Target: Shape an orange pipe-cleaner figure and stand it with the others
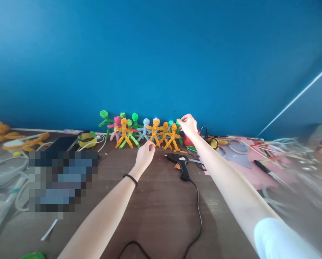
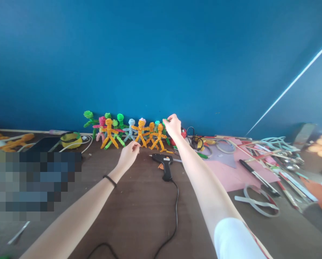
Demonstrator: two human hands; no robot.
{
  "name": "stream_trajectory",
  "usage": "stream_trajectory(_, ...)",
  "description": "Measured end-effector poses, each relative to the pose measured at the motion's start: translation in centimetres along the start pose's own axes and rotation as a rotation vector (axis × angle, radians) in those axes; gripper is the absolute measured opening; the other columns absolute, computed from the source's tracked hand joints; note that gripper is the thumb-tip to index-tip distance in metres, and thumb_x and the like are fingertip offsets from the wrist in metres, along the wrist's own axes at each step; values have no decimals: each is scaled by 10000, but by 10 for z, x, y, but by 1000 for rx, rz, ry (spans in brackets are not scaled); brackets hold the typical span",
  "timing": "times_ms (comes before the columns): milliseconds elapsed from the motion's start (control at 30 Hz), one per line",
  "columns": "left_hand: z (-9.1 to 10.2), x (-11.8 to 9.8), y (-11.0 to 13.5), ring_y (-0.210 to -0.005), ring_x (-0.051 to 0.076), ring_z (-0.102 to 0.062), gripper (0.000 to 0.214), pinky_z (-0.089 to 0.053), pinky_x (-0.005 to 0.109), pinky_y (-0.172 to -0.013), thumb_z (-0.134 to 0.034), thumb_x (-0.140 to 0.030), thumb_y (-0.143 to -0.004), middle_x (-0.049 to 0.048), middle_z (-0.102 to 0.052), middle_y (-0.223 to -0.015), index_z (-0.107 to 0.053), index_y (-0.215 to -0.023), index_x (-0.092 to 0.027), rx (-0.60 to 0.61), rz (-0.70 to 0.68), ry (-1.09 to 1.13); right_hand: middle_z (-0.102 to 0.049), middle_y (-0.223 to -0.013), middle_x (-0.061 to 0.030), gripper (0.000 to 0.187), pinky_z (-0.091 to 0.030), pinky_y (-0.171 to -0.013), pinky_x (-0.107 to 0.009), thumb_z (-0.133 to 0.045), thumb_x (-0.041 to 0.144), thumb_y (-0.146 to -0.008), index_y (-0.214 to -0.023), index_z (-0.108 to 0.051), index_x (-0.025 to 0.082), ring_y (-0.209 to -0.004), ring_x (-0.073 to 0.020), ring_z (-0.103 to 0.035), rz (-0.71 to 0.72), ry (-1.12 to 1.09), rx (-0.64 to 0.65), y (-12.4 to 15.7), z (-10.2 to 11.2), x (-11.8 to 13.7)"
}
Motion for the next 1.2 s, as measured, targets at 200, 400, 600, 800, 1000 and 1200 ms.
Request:
stream_trajectory(200,0,1,-1,-613,128,-535,185,-369,235,-592,-380,-281,-785,7,-607,-682,-548,-784,-206,-2,0,30,-594,-760,-14,221,-444,-511,-263,-581,342,-693,-809,-477,185,-474,-111,-543,47,-46,-28,9,8,0)
stream_trajectory(400,-1,1,-1,-589,121,-521,167,-359,230,-583,-390,-261,-769,-6,-586,-622,-545,-749,-202,-15,18,48,-583,-739,-15,147,-440,-625,-270,-541,285,-699,-795,-507,179,-599,-133,-556,169,-36,-140,36,29,5)
stream_trajectory(600,-1,2,0,-554,106,-500,165,-360,217,-567,-387,-242,-761,-14,-575,-597,-543,-753,-191,-17,31,106,-597,-730,-15,114,-431,-593,-257,-516,262,-698,-772,-530,177,-532,-121,-544,105,-59,-63,51,25,-3)
stream_trajectory(800,0,2,2,-534,95,-489,181,-348,204,-534,-372,-184,-737,-20,-574,-592,-548,-779,-189,2,53,136,-638,-697,-24,118,-429,-628,-251,-568,300,-681,-661,-546,186,-622,-150,-594,-40,170,173,59,9,-18)
stream_trajectory(1000,0,3,3,-530,98,-489,176,-355,206,-538,-380,-182,-732,-23,-570,-582,-551,-773,-192,-7,47,136,-649,-651,-34,105,-420,-643,-244,-615,275,-649,-600,-582,189,-693,-182,-621,-59,380,425,68,-6,-26)
stream_trajectory(1200,1,3,2,-532,101,-491,171,-365,209,-547,-377,-179,-728,-25,-574,-586,-542,-767,-200,-4,47,131,-649,-608,-21,45,-433,-624,-220,-599,227,-648,-625,-601,188,-668,-166,-628,-55,344,434,68,-15,-34)
Point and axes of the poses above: each hand's wrist, its own y-axis away from the middle knuckle, its own z-axis out of the back of the hand, x = y × z, the point moved 4 cm from there along -y, towards the middle knuckle
